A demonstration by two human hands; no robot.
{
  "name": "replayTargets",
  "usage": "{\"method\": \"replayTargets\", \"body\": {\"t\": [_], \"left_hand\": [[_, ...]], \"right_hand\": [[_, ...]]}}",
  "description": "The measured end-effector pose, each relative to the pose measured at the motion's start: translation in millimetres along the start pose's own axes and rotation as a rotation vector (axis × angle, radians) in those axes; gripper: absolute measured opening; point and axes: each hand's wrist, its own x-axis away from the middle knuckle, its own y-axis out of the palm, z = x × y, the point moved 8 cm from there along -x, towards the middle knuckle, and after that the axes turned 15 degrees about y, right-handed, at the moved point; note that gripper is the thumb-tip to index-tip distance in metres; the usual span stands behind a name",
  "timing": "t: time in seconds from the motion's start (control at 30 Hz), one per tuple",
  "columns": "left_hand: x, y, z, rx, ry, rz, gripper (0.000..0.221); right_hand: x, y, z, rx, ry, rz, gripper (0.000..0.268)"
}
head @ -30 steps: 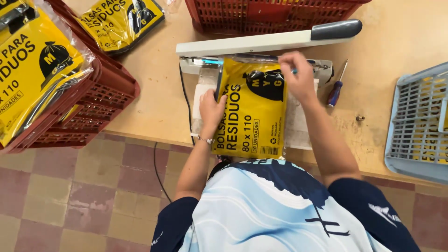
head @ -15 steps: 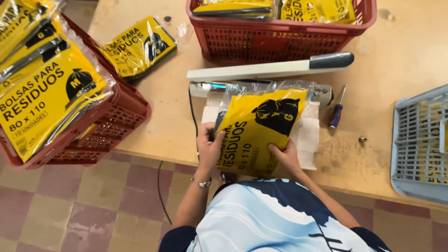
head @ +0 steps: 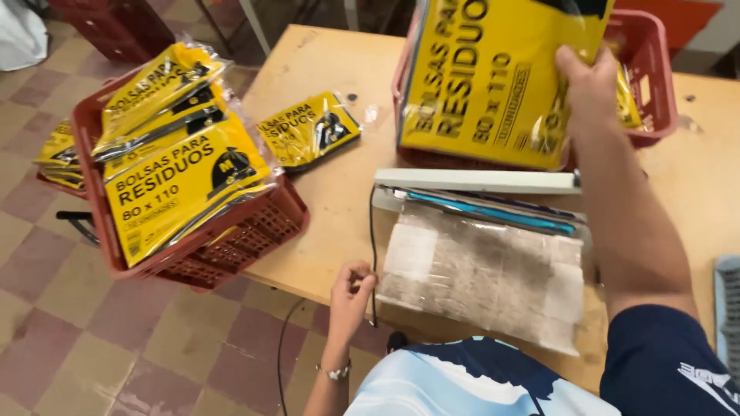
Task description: Seal yellow plastic bags using a manual heat sealer and organize them into baskets.
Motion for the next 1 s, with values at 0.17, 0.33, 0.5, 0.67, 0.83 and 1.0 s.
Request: {"method": "replayTargets", "body": {"t": [0.17, 0.33, 0.5, 0.67, 0.83, 1.0], "left_hand": [[23.2, -40.9, -37.7, -0.025, -0.211, 0.084, 0.014], [19.0, -61.6, -42.8, -0.075, -0.205, 0.029, 0.009], [1.0, -78.2, -15.4, -0.143, -0.164, -0.014, 0.012], [-45.3, -131.9, 8.4, -0.372, 0.046, 0.033, 0.005], [-94.1, -191.0, 32.3, -0.944, 0.423, 0.143, 0.017], [-124.2, -228.3, 38.4, -1.344, 0.514, 0.283, 0.014]], "right_hand": [[-176.1, 23.8, 33.5, 0.055, -0.138, 0.067, 0.061], [-147.2, 60.3, 79.3, 0.451, -0.084, 0.163, 0.062], [-147.2, 74.7, 75.3, 0.819, -0.355, 0.356, 0.054], [-95.0, 80.5, 60.4, 0.768, -0.736, 0.295, 0.045], [12.7, 83.4, 76.4, 0.614, -0.736, -0.008, 0.028], [57.1, 70.3, 260.4, 0.745, -0.277, -0.551, 0.057]]}}
